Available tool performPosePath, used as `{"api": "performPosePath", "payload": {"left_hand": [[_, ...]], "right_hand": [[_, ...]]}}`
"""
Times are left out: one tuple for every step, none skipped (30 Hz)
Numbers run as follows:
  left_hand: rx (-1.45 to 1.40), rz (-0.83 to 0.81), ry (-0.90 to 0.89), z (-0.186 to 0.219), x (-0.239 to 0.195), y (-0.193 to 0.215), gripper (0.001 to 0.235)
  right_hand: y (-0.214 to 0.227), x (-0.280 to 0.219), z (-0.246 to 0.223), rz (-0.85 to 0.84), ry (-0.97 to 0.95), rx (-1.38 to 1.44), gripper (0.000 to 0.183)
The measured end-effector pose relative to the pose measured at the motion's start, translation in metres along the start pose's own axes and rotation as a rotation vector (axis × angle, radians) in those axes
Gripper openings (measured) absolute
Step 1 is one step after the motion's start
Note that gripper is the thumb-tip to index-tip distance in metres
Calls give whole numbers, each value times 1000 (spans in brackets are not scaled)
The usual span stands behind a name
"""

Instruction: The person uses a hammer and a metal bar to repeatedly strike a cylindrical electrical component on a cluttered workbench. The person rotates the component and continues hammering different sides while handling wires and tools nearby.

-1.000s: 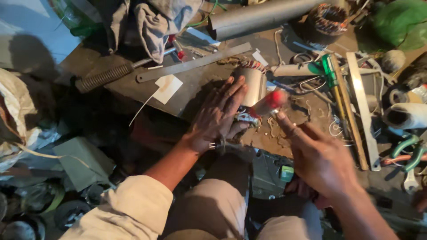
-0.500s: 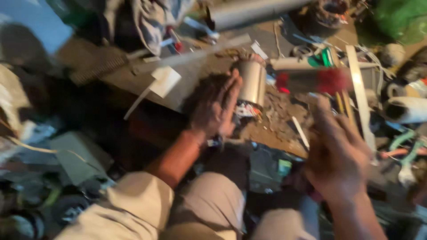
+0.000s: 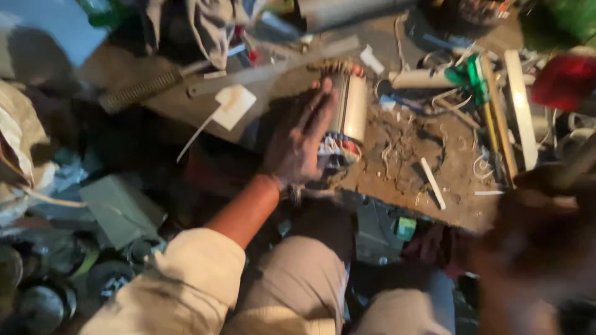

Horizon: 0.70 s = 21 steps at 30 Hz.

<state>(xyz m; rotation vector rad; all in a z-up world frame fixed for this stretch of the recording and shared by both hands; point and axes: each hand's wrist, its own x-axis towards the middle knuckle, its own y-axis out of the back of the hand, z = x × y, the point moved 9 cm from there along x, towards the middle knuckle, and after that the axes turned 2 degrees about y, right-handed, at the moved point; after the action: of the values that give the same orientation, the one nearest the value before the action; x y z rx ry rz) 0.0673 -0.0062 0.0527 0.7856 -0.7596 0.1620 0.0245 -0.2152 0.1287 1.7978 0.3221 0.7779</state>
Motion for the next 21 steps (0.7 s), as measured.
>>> {"api": "performPosePath", "payload": {"left_hand": [[18,-6,16,4,-7,-4,92],[57,5,4,2,-2,-2,88],[95,15,-9,0,4,0,84],[70,14,-11,-2,5,1,86],[45,13,-13,-4,4,2,88],[-10,-1,-2,1,-3,-5,91],[-5,-16,22,5,-11,-10,89],[22,-9,19,1,-5,-12,88],[49,-1,16,-3,1,-11,86],[43,9,21,-2,-4,-9,86],[37,20,25,1,-10,-7,86],[37,37,5,2,-7,-2,86],[98,46,3,2,-4,1,83],[162,62,-4,1,3,3,81],[225,79,-11,-2,10,5,80],[155,43,-1,1,4,2,83],[85,9,10,2,-3,-1,85],[29,1,10,-1,-2,-4,88],[36,15,12,-2,-1,-5,88],[48,16,18,-3,-3,-2,87],[60,17,24,-3,-6,2,86]], "right_hand": [[-13,-4,0,-154,-39,-68,54],[-22,1,3,-249,-58,-114,52],[-13,9,0,-147,-17,-73,50],[-2,12,-2,-37,35,-6,48],[8,12,-2,88,90,64,46],[15,2,2,114,84,96,44],[15,-7,3,96,78,102,47],[17,-2,8,112,96,101,50],[5,6,12,18,56,39,56],[-6,7,11,-101,14,-12,63],[-16,9,8,-221,-27,-65,70],[-25,14,4,-315,-70,-126,77],[-27,17,4,-408,-115,-187,85],[-12,29,-5,-291,-51,-103,76],[8,36,-10,-173,13,-20,68],[23,31,-16,-89,53,75,60],[32,24,-9,33,-70,225,47],[44,16,5,174,-166,367,33],[37,17,11,166,-172,348,29],[30,13,13,153,-183,338,25],[2,19,6,-10,-102,166,30]]}}
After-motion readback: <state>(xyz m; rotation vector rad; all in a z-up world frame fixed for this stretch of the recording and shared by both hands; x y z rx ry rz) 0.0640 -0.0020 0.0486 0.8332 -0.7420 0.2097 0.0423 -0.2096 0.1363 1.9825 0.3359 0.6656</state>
